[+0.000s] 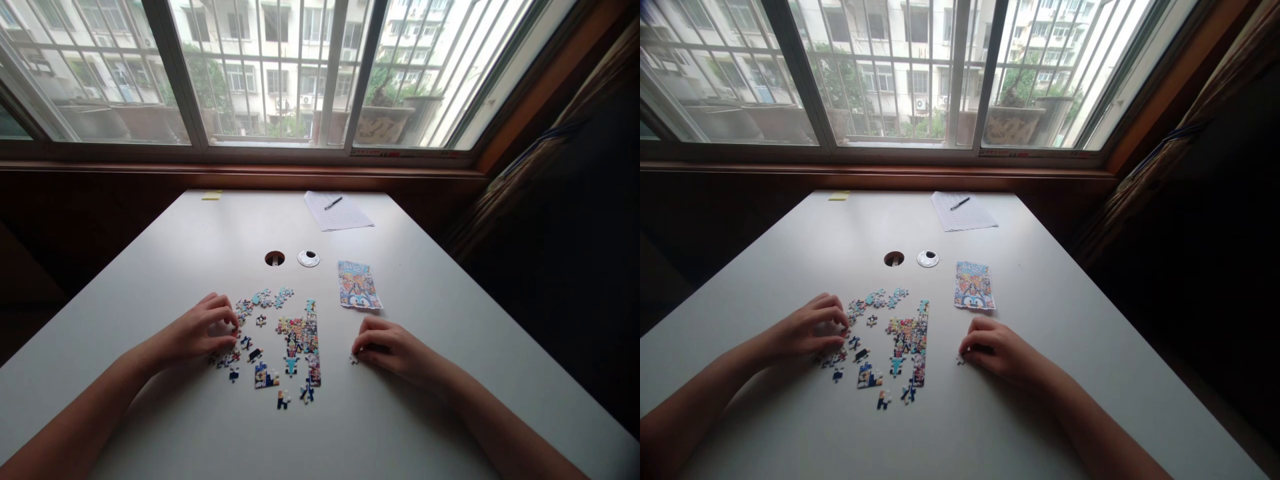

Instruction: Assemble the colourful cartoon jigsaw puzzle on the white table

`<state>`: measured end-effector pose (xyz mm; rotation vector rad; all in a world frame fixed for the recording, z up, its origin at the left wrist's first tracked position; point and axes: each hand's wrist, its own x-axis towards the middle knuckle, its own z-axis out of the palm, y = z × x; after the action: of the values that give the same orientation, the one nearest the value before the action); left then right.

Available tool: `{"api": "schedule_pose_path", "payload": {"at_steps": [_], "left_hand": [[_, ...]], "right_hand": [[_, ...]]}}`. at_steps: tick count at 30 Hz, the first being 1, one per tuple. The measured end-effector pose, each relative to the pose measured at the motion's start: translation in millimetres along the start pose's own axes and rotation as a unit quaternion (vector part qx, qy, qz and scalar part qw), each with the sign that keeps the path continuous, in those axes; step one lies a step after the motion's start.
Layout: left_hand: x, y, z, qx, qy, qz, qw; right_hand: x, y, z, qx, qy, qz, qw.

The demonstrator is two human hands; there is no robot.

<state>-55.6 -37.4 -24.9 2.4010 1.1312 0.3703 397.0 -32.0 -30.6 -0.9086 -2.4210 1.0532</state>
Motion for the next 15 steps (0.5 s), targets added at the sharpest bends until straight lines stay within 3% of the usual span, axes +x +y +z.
{"api": "schedule_pose_path", "payload": {"at_steps": [15], "left_hand": [[1.8,-6.1,2.4,-0.007,-0.005,-0.009,1.000]], "right_hand": [[-0.7,0.5,0.7,-0.002,0.002,0.001,1.000]]}}
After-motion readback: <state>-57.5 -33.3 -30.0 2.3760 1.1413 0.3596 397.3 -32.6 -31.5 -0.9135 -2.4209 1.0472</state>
